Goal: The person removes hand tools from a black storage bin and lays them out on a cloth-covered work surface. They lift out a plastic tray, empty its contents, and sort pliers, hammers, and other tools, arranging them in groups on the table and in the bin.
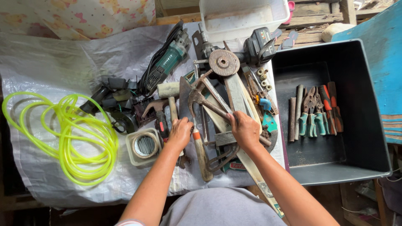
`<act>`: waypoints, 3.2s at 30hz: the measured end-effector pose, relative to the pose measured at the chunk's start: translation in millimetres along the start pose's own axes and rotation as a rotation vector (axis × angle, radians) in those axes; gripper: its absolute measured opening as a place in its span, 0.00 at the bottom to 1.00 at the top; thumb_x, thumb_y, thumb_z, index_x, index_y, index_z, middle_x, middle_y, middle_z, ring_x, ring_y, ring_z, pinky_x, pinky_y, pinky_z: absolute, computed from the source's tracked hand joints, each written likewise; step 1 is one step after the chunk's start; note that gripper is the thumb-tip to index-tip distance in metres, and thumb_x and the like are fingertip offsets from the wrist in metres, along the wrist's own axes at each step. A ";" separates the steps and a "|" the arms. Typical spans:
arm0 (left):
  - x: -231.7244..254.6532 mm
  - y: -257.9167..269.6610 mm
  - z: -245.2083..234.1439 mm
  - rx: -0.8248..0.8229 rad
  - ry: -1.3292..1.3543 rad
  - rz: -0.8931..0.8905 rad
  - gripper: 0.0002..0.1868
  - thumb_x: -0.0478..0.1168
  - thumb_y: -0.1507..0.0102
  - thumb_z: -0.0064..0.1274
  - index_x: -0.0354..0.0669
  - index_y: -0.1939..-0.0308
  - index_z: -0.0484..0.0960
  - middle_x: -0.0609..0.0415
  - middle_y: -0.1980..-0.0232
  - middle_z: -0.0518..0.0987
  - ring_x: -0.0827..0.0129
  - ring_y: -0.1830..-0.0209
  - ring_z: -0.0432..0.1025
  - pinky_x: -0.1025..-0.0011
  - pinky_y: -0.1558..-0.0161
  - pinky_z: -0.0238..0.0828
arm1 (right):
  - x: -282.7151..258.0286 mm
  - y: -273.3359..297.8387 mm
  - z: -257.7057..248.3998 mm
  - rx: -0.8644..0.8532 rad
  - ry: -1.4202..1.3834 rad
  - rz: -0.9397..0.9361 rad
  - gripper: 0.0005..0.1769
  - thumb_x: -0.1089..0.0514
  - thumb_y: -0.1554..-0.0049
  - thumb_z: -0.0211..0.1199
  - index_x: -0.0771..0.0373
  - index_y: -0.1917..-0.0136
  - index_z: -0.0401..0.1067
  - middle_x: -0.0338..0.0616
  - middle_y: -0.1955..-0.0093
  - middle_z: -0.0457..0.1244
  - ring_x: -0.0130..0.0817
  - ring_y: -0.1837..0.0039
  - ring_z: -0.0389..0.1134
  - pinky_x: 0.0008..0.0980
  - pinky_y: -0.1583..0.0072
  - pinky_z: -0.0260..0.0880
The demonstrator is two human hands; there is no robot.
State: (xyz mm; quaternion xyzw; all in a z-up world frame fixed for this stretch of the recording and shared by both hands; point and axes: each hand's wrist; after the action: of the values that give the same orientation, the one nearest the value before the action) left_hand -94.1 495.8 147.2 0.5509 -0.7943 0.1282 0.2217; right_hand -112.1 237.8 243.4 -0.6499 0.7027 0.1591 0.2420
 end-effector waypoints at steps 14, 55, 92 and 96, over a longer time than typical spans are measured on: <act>20.2 12.2 -17.4 0.092 0.093 -0.029 0.13 0.29 0.44 0.58 0.38 0.55 0.83 0.45 0.54 0.75 0.48 0.48 0.70 0.56 0.43 0.66 | 15.8 -73.9 26.4 -0.030 0.000 -0.170 0.18 0.43 0.38 0.61 0.61 0.57 0.74 0.52 0.61 0.69 0.55 0.55 0.70 0.49 0.54 0.68; 94.6 -32.5 -46.4 0.298 0.022 0.011 0.31 0.38 0.39 0.55 0.35 0.33 0.66 0.37 0.26 0.59 0.40 0.27 0.54 0.48 0.29 0.51 | 26.9 -24.3 21.2 0.022 0.186 -0.081 0.38 0.42 0.41 0.62 0.50 0.22 0.57 0.62 0.19 0.45 0.59 0.17 0.41 0.62 0.24 0.37; 314.5 -107.8 121.5 -0.154 -0.009 0.554 0.43 0.54 0.35 0.54 0.37 0.22 0.56 0.38 0.18 0.49 0.42 0.17 0.40 0.46 0.22 0.31 | 291.5 86.5 -20.9 0.328 -0.029 0.593 0.25 0.53 0.44 0.67 0.60 0.36 0.67 0.51 0.36 0.62 0.52 0.33 0.61 0.46 0.34 0.63; 326.0 -125.2 159.1 -0.208 -0.006 0.550 0.42 0.53 0.35 0.53 0.35 0.23 0.57 0.37 0.19 0.51 0.42 0.18 0.41 0.46 0.22 0.33 | 336.7 99.7 0.9 0.206 -0.015 0.731 0.23 0.54 0.45 0.68 0.58 0.38 0.69 0.50 0.38 0.62 0.52 0.34 0.62 0.47 0.36 0.64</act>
State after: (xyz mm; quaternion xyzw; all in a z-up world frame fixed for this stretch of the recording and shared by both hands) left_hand -106.9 112.7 164.7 0.2896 -0.9233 0.0997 0.2317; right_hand -223.6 -32.9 49.5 -0.3275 0.8986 0.1682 0.2387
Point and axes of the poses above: each hand's wrist, its own y-axis away from the middle knuckle, its own z-axis out of the palm, x = y × z
